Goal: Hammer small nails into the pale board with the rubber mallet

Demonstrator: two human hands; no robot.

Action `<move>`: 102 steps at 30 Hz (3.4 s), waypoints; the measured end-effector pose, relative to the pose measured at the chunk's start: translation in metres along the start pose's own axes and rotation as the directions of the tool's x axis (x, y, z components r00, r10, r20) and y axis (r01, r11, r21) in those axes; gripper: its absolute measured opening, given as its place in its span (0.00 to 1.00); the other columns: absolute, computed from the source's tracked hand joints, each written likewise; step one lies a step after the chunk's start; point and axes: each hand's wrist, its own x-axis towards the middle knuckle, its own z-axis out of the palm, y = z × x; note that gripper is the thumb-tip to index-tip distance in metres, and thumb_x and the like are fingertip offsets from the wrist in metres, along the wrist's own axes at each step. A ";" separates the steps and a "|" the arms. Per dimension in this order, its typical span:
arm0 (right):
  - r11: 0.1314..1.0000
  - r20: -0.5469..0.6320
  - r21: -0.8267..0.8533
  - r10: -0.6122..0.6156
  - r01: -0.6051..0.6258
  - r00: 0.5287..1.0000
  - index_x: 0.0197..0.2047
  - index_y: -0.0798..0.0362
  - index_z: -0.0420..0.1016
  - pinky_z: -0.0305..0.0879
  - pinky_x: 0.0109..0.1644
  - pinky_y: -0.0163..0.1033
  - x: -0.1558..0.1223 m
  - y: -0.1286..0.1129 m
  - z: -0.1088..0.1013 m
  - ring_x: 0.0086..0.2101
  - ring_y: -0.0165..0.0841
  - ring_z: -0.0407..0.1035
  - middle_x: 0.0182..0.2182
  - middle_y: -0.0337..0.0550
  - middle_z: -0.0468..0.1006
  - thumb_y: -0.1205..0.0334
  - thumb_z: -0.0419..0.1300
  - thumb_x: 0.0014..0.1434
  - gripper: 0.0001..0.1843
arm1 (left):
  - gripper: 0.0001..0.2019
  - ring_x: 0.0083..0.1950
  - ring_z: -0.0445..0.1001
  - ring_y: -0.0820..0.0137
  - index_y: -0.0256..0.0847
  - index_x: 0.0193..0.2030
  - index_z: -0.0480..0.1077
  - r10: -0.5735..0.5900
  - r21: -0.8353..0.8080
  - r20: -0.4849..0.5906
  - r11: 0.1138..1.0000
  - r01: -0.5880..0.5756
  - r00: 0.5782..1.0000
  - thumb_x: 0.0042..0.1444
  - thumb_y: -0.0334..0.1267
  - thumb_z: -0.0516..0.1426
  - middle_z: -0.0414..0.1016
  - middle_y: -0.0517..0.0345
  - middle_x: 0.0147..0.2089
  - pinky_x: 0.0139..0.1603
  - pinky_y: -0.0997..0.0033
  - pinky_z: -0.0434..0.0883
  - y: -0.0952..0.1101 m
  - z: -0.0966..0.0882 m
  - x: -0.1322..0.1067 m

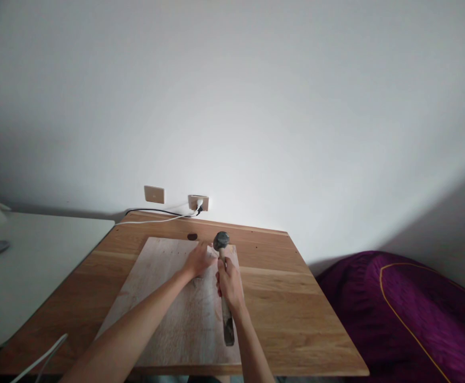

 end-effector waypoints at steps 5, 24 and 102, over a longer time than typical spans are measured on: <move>0.991 0.023 -0.128 0.033 -0.029 0.999 0.41 0.50 0.66 0.52 0.13 0.29 0.002 0.004 0.010 0.14 0.25 0.59 0.19 0.28 0.65 0.37 0.54 0.63 0.22 | 0.26 0.60 0.75 0.55 0.39 0.60 0.64 -0.004 -0.018 0.012 1.000 0.004 1.000 0.56 0.38 0.64 0.71 0.42 0.61 0.57 0.60 0.72 0.001 -0.003 -0.002; 0.986 -0.084 0.065 0.156 -0.151 0.984 0.42 0.48 0.67 0.51 0.14 0.32 -0.036 0.053 -0.021 0.13 0.26 0.56 0.18 0.26 0.62 0.25 0.56 0.53 0.33 | 0.11 0.35 0.76 0.69 0.40 0.45 0.76 0.152 -0.237 0.058 0.962 -0.135 0.987 0.59 0.31 0.55 0.79 0.58 0.36 0.41 0.71 0.71 0.005 -0.057 -0.001; 0.990 -0.144 0.048 0.138 -0.132 0.980 0.43 0.49 0.67 0.51 0.12 0.31 -0.042 0.050 -0.018 0.13 0.24 0.54 0.18 0.24 0.60 0.23 0.55 0.52 0.36 | 0.03 0.45 0.76 0.63 0.42 0.35 0.78 0.294 -0.057 -0.048 0.953 -0.296 0.955 0.58 0.30 0.64 0.79 0.54 0.38 0.50 0.66 0.70 -0.035 -0.043 0.001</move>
